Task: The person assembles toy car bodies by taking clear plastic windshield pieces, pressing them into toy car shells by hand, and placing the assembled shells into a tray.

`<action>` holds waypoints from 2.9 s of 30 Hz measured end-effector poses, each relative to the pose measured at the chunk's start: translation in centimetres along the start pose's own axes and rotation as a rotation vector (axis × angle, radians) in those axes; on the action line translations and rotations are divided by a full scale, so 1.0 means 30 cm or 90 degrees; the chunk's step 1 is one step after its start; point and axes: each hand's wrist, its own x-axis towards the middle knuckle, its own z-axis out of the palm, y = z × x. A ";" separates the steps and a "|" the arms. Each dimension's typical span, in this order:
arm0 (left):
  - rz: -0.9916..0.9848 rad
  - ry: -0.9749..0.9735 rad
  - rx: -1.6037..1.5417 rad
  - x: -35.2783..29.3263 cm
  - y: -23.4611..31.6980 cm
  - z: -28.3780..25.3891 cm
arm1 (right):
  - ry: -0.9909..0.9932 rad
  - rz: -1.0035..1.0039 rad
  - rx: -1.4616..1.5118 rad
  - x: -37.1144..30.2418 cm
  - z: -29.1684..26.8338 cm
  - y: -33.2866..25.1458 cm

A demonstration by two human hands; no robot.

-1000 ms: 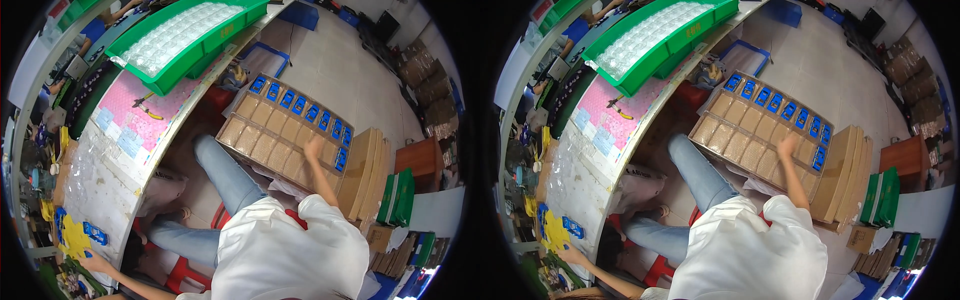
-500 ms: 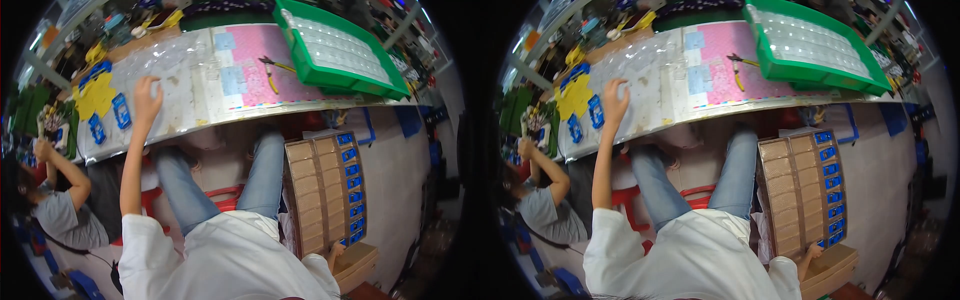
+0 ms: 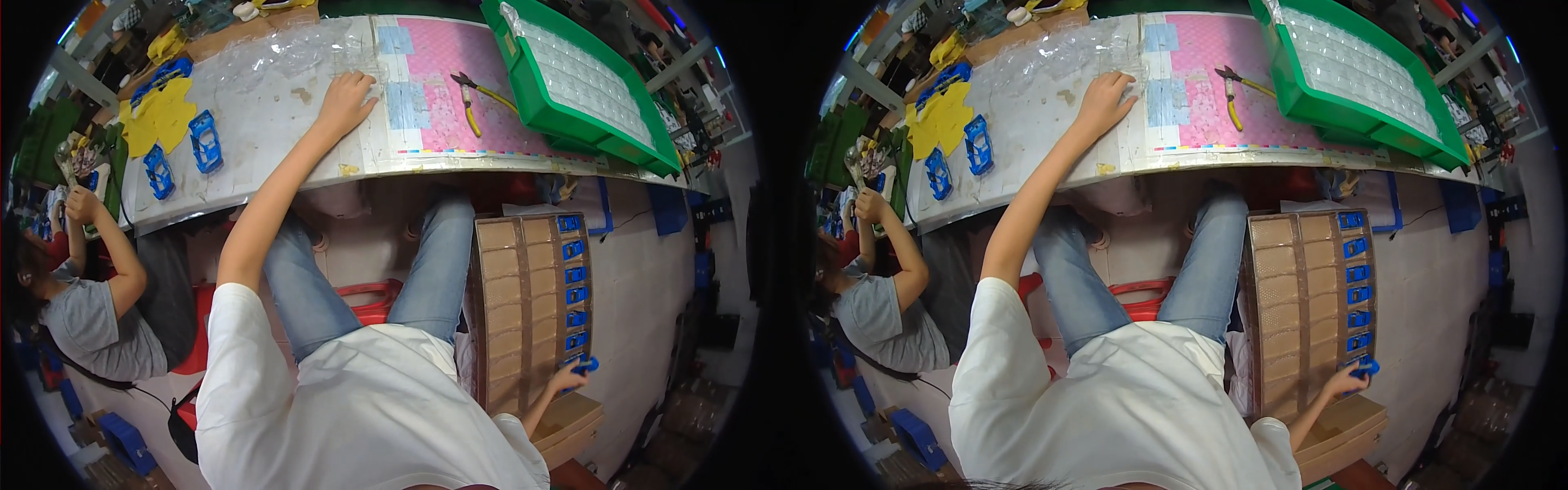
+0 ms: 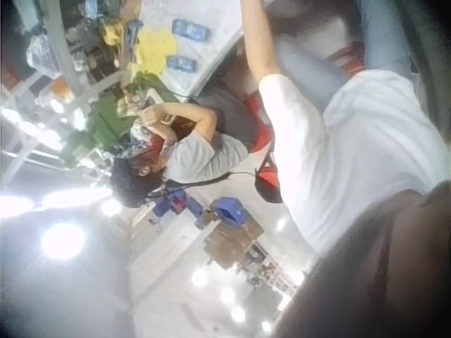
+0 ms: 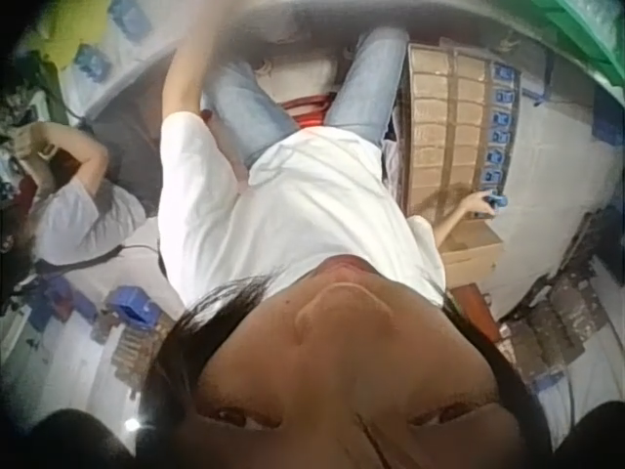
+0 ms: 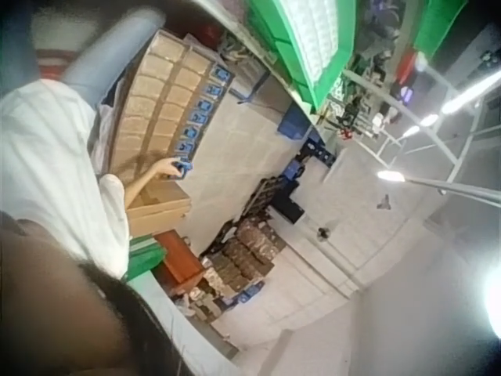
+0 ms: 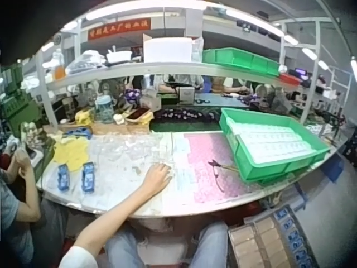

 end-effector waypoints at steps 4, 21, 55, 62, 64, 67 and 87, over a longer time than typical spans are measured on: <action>-0.003 0.017 0.065 0.001 0.006 0.020 | -0.137 0.131 0.315 -0.042 0.069 -0.407; -0.598 -0.002 -0.984 -0.240 0.432 -0.340 | -1.183 0.322 1.340 -0.371 -0.149 -1.543; -0.223 -0.036 -0.361 -0.356 0.508 -0.529 | -1.370 -0.009 0.982 -0.419 -0.259 -1.539; -0.156 -0.060 -0.007 -0.514 0.368 -0.364 | -1.270 0.169 0.923 -0.451 -0.251 -1.504; -0.118 -0.158 -0.061 -0.582 0.403 -0.334 | -1.299 0.213 0.908 -0.460 -0.229 -1.486; -0.146 -0.092 -0.163 -0.610 0.484 -0.352 | -1.321 0.297 0.929 -0.471 -0.213 -1.465; -0.576 -0.003 -0.511 -0.625 0.533 -0.344 | -1.437 0.515 1.050 -0.509 -0.187 -1.416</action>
